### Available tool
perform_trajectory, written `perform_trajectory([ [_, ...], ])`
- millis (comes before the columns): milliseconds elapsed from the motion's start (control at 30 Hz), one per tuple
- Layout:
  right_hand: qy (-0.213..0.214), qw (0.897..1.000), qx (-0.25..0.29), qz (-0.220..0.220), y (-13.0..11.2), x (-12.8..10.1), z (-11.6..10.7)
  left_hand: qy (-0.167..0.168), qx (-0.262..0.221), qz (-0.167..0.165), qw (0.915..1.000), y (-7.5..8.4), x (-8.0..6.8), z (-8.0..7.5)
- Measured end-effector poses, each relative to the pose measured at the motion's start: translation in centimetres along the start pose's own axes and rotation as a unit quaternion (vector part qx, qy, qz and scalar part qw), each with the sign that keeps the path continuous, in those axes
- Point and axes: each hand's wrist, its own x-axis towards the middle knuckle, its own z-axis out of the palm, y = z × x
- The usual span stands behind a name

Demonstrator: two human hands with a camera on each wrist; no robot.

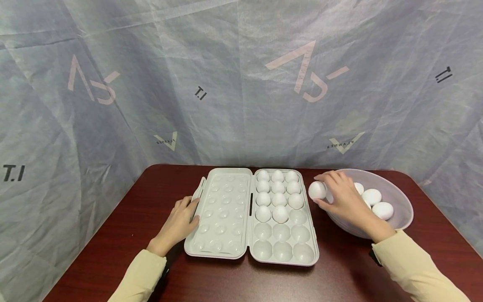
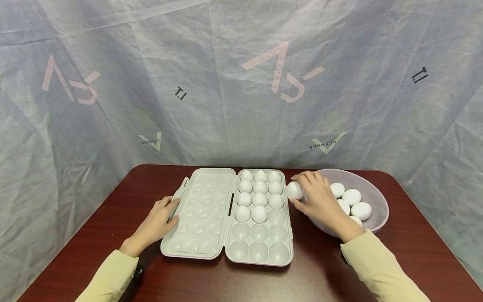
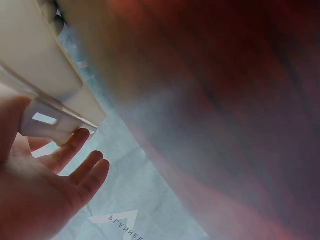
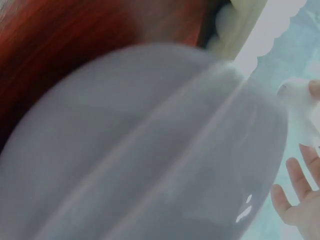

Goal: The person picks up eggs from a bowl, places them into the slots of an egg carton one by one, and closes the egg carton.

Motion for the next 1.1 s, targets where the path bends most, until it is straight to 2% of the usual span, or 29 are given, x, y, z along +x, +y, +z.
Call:
perform_trajectory([
  [300,-0.018,0.999,-0.001,-0.042,-1.2,-0.7,2.0,-0.007,0.002,-0.004,1.0,0.0,0.0,0.0],
  [600,-0.029,0.997,-0.009,-0.064,-1.9,-1.4,3.5,-0.004,0.0,-0.002,1.0,0.1,0.0,-0.1],
  [1100,-0.059,0.996,-0.034,-0.061,-2.5,-1.9,5.0,-0.009,-0.001,-0.006,0.9999,0.0,0.0,-0.1],
])
